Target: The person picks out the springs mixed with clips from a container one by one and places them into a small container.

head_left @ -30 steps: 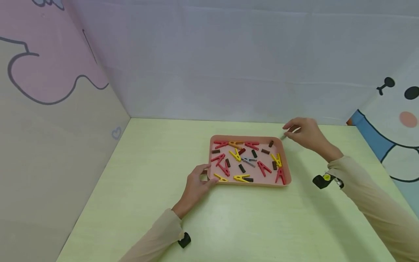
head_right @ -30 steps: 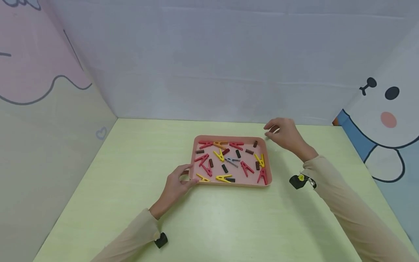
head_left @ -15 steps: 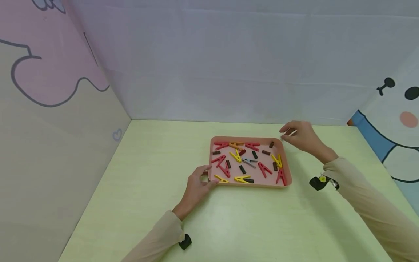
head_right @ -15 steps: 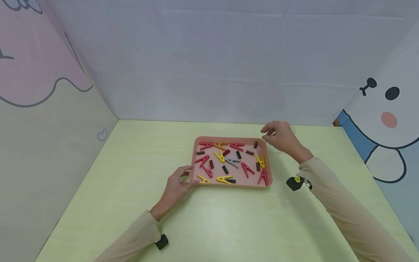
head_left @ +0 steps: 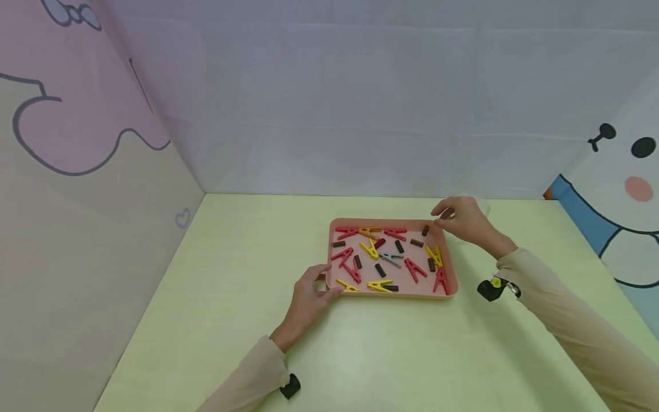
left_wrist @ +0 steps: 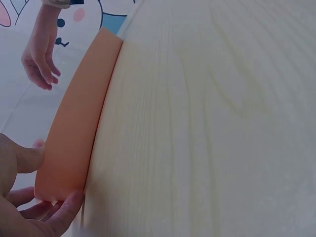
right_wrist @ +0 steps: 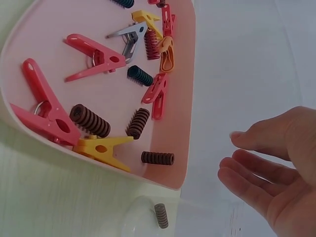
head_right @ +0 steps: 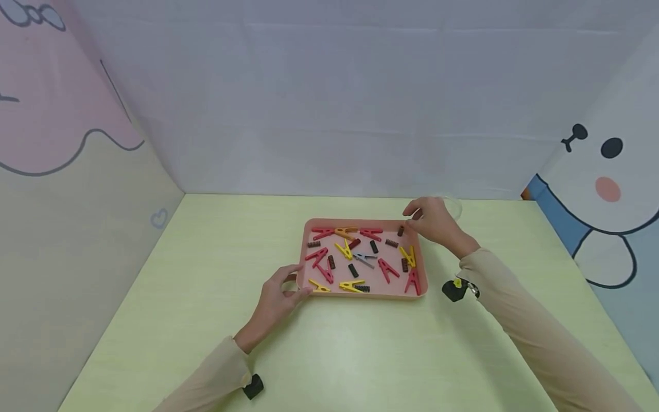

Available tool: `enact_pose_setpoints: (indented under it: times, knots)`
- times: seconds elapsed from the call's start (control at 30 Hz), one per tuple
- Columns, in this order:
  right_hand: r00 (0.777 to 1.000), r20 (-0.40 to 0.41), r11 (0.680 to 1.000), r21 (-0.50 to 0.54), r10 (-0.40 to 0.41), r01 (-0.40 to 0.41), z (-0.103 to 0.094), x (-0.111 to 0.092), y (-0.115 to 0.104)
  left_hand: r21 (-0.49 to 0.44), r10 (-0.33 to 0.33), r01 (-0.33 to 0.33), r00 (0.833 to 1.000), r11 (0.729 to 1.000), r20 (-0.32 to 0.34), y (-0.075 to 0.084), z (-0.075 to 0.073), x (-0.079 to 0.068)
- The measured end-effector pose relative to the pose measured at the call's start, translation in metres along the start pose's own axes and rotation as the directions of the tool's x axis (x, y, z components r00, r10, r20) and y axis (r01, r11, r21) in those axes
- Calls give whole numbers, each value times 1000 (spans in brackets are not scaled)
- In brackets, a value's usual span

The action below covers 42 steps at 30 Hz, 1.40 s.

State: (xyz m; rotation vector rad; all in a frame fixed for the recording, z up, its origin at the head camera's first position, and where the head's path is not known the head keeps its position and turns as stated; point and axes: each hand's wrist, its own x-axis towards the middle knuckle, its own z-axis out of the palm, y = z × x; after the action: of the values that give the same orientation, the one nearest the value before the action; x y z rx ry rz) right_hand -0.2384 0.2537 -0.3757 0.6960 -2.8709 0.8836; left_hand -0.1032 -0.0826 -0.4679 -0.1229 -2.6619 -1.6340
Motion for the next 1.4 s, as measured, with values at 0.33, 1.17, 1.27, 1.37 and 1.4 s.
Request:
enact_pose_setpoints:
  times: [0.33, 1.17, 1.27, 1.37, 1.4]
  knots:
    - [997, 52, 999, -24, 49, -47, 9, 6, 2, -12, 4, -3, 1000, 1000, 9, -1, 3, 0]
    - [991, 116, 996, -68, 64, -56, 33, 18, 19, -43, 45, -44, 999, 998, 21, -3, 0, 3]
    - [992, 113, 994, -94, 64, -53, 37, 20, 22, -42, 46, -45, 999, 998, 20, -3, -1, 3]
    - [993, 105, 993, -114, 50, -38, 41, 21, 23, -43, 45, -44, 999, 998, 20, -3, -1, 3]
    - [994, 101, 992, -120, 41, -29, 41, 21, 23, -45, 45, -44, 999, 998, 21, -3, -1, 3]
